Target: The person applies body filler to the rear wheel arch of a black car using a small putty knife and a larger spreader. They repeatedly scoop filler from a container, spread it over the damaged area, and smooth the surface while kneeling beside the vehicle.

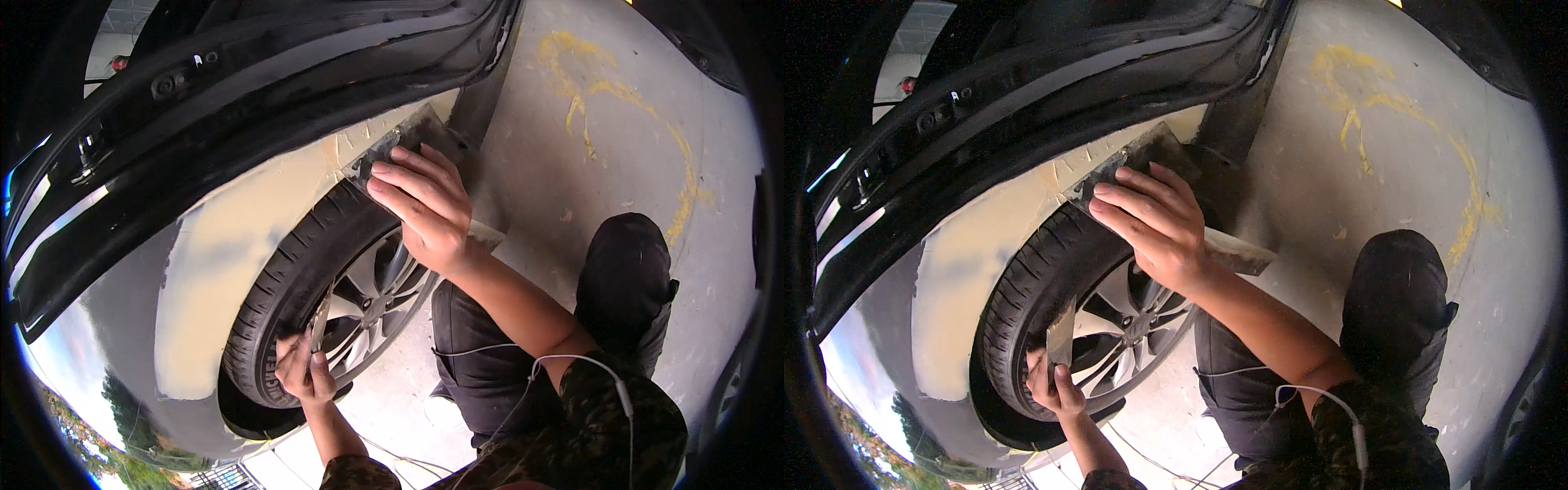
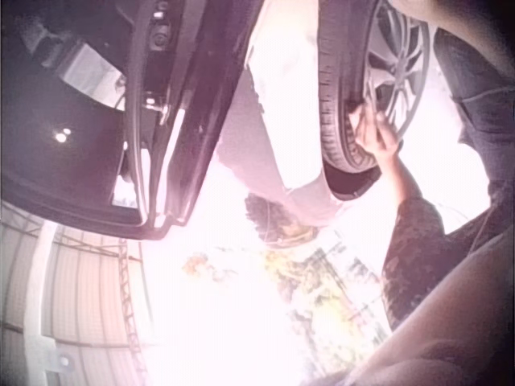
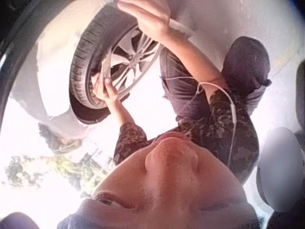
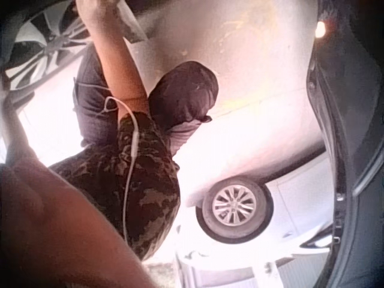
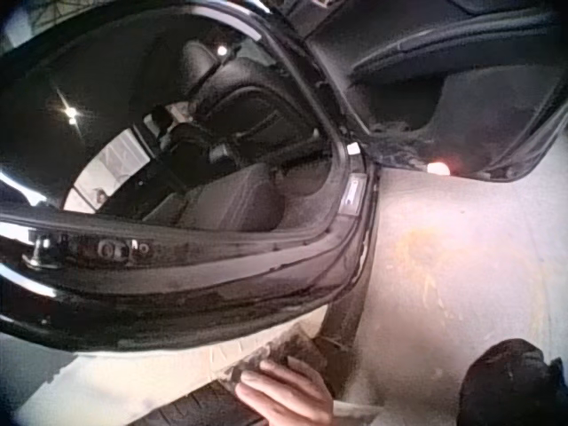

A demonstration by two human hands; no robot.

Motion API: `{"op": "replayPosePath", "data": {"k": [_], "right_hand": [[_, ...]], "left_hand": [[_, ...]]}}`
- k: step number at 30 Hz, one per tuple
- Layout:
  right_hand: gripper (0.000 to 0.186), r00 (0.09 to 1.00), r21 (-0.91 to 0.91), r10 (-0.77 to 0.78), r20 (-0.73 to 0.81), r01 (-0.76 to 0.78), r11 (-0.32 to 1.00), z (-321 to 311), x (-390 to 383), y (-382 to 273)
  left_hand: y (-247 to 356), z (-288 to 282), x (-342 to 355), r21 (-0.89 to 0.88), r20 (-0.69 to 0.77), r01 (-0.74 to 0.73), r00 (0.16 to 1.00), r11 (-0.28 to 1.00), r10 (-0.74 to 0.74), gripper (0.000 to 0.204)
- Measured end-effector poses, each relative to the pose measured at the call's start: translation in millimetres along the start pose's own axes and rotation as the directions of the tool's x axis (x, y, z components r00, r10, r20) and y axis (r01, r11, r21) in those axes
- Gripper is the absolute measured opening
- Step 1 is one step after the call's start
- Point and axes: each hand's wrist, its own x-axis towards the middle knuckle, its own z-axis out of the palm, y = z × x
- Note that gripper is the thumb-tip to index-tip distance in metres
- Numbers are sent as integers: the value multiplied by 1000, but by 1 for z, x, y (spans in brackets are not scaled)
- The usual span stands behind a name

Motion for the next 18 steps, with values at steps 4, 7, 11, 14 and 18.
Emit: {"op": "replayPosePath", "data": {"k": [4, 7, 11, 14, 18], "right_hand": [[31, 1000, 9, -5, 7, 5, 1000, -10, 0, 3], [31, 998, 24, 29, -57, -28, 999, -13, 10, 1], [31, 998, 49, 66, -11, -65, 997, -5, 22, -5], [31, 997, 43, 76, 6, -76, 996, -5, 20, -10], [32, 995, 48, 80, 55, -82, 995, -5, 6, -11]], "left_hand": [[-1, 0, -1, -15, 5, 15, 1000, 1000, -15, 42], [0, -2, -2, -77, 21, 77, 997, 994, -75, 36], [-1, -4, -5, -62, 26, 71, 997, 996, -69, 35], [-2, -3, -6, -48, 5, 40, 999, 998, -39, 35], [-3, -3, -7, -63, 11, 53, 999, 997, -53, 35]]}}
